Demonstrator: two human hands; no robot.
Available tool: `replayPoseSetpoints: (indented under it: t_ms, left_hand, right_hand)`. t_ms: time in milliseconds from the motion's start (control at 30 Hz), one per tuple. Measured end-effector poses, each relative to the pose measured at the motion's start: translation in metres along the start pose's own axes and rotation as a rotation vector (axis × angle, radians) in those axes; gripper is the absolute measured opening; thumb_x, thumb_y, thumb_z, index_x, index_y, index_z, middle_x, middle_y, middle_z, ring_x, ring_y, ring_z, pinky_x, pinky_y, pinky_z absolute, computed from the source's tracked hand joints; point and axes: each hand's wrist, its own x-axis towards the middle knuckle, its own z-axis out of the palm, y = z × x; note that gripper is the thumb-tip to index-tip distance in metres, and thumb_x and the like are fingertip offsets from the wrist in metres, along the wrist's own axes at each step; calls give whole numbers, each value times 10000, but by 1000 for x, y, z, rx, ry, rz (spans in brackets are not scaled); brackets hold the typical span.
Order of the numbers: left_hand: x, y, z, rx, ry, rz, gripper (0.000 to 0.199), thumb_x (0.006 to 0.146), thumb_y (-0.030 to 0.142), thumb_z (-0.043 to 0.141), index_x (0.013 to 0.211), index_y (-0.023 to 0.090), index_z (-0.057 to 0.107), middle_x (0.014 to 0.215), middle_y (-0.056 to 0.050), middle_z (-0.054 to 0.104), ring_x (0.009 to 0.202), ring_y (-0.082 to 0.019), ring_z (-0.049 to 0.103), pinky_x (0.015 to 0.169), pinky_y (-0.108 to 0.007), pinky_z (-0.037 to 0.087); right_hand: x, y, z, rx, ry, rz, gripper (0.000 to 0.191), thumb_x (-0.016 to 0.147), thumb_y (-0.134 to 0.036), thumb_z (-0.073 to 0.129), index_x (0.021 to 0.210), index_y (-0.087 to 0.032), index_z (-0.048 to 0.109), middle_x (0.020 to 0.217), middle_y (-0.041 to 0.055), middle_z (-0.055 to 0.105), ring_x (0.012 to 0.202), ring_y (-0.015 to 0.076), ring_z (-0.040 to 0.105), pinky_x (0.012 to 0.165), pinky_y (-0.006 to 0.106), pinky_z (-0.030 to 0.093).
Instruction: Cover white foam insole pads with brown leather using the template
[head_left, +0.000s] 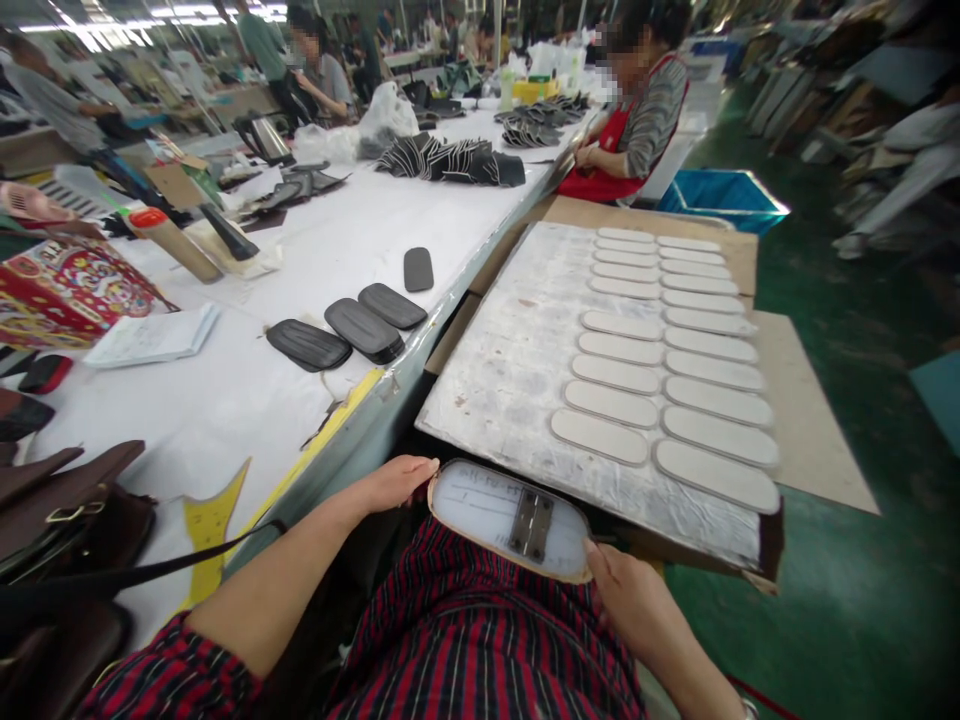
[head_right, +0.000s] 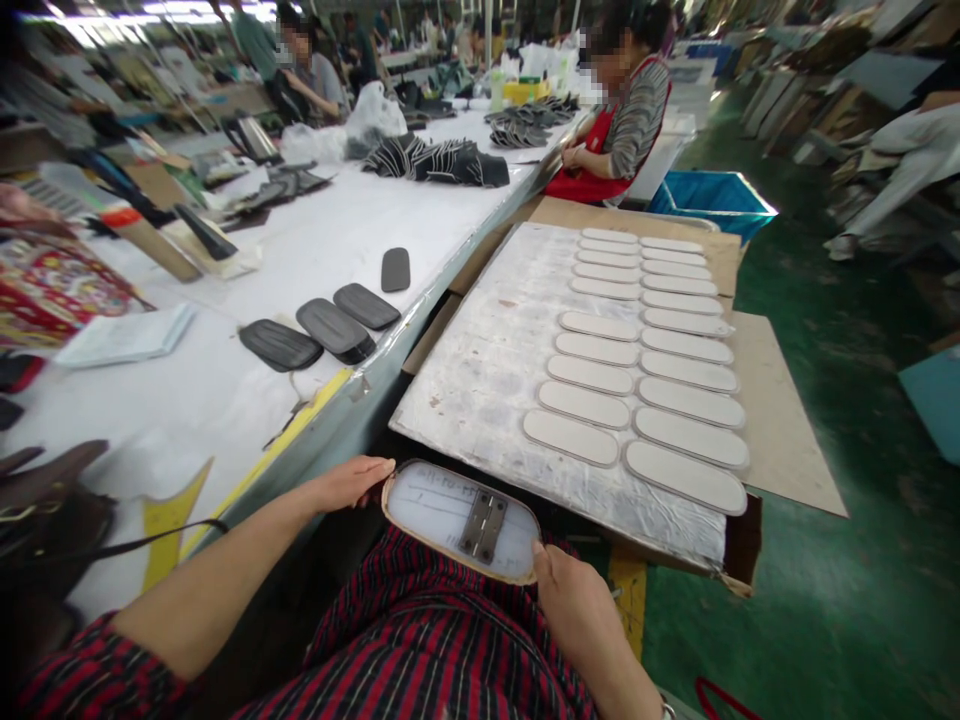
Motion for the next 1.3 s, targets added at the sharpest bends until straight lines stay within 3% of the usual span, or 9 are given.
replayPoseSetpoints:
  t_ms: [67,233,400,600,733,867,1067,1200,1300]
  left_hand:
    - [-2,0,-3,-39,-20,14,527,886,427,77,722,178,511,606,8,533,540,-122,496,518,-232,367]
    - [-6,10,-3,-12,46,58,251,796,352,378,654,181,493,702,-5,541,682,-146,485,632,-255,347]
    - [-2,10,2,-40,40,45,169,719,222,365,573,184,440,616,10,488,632,-135,467,593,-247,329]
    - [-1,6,1,-52,12,18,161,708,213,359,573,183,440,560,26,461,582,-126,470,542,-233,324]
    - [-7,9,5,-6,54,64,237,788,323,359,628,184,465,659,2,515,668,-151,492,612,-256,330]
    - [-10,4,18,93,141,45,347,853,420,274,666,196,461,674,-15,537,678,-171,511,638,-272,331]
    - [-5,-7,31,117,156,28,367,869,421,243,644,205,437,644,-1,526,656,-162,510,631,-270,325]
    - [-8,-2,24,32,157,-1,371,850,442,271,618,200,430,615,8,504,632,-154,505,615,-264,350]
    - [-15,2,17,-150,116,-58,371,827,480,300,658,195,468,627,15,503,607,-147,519,542,-240,381]
  right_hand:
    - [0,1,0,56,-19,10,493,911,-444,151,668,-202,504,567,44,600,536,163,585,525,251,350]
    - [-4,0,-1,-2,52,-40,439,884,-479,253,602,-204,446,566,41,583,554,169,578,548,254,351]
    - [-4,6,2,91,-1,-60,369,897,-351,227,647,-203,454,590,26,584,526,138,577,530,230,361]
    - [-2,9,6,286,-72,11,399,906,-392,193,686,-199,465,605,13,596,481,123,572,503,220,375]
    - [-10,1,5,118,70,-31,403,872,-494,305,641,-198,451,591,25,582,544,150,572,525,231,346]
    - [-16,-8,4,2,161,-4,360,905,-381,285,669,-187,477,630,45,605,550,139,566,531,225,327]
    - [-7,-12,1,-130,211,32,390,924,-305,248,686,-171,525,656,73,629,589,159,589,539,240,313]
    - [-4,-13,-5,-181,176,-27,391,918,-324,252,663,-178,511,651,75,627,619,182,588,541,258,281]
    - [-3,-10,-7,-124,119,-60,412,893,-441,291,632,-187,483,618,57,604,578,171,554,533,255,273]
